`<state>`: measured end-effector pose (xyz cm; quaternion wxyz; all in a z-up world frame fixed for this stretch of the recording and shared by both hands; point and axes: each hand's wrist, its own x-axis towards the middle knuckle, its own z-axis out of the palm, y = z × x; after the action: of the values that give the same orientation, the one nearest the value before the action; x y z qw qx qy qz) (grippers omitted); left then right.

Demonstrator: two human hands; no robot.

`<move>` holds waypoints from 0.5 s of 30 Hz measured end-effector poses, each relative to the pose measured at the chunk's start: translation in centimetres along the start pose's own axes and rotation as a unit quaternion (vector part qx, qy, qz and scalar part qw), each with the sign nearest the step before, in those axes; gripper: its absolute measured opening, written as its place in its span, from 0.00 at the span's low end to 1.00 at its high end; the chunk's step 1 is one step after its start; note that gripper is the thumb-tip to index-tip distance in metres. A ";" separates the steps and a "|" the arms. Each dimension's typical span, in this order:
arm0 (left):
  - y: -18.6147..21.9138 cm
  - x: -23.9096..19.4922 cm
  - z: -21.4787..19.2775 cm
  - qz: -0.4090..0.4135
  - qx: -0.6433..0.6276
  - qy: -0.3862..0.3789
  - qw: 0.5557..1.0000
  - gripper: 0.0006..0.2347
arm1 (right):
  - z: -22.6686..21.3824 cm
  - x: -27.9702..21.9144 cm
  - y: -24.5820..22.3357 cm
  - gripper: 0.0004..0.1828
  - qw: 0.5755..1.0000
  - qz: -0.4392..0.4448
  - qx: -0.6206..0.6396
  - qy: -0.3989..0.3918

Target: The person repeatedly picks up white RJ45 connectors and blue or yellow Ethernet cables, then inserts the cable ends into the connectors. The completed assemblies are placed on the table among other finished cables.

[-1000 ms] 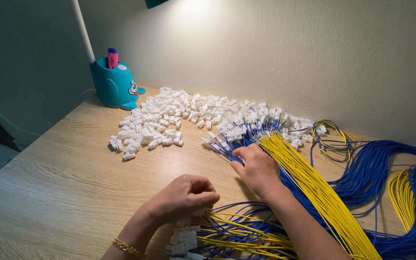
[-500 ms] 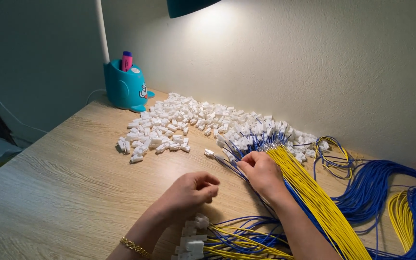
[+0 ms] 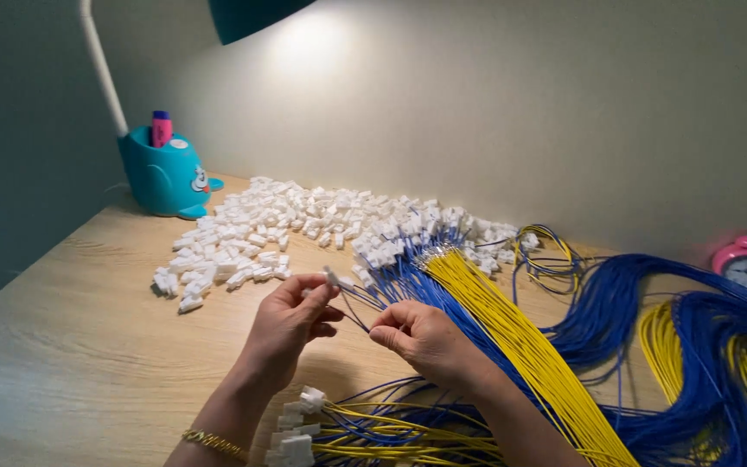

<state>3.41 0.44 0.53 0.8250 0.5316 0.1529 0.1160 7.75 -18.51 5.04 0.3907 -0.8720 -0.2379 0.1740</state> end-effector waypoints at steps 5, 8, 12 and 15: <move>1.8 -2.4 0.3 -0.045 -0.024 0.003 0.999 0.11 | -4.6 1.1 5.0 0.12 0.977 0.030 -0.119 0.176; 1.7 -2.4 0.3 -0.067 -0.043 0.003 0.997 0.21 | -6.9 2.1 7.9 0.11 0.940 0.073 -0.206 0.261; 0.1 -1.2 -0.8 -0.048 -0.082 -0.011 0.995 0.05 | -8.2 4.3 8.6 0.13 0.910 0.190 -0.269 0.254; -0.3 -0.3 -1.5 -0.072 -0.078 0.028 0.994 0.10 | -8.3 5.4 6.9 0.19 0.911 0.253 -0.276 0.172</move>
<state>2.52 1.49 -0.30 0.8653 0.4502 0.2040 0.0828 18.15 -24.51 4.38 0.1121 -0.9926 0.0229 0.0414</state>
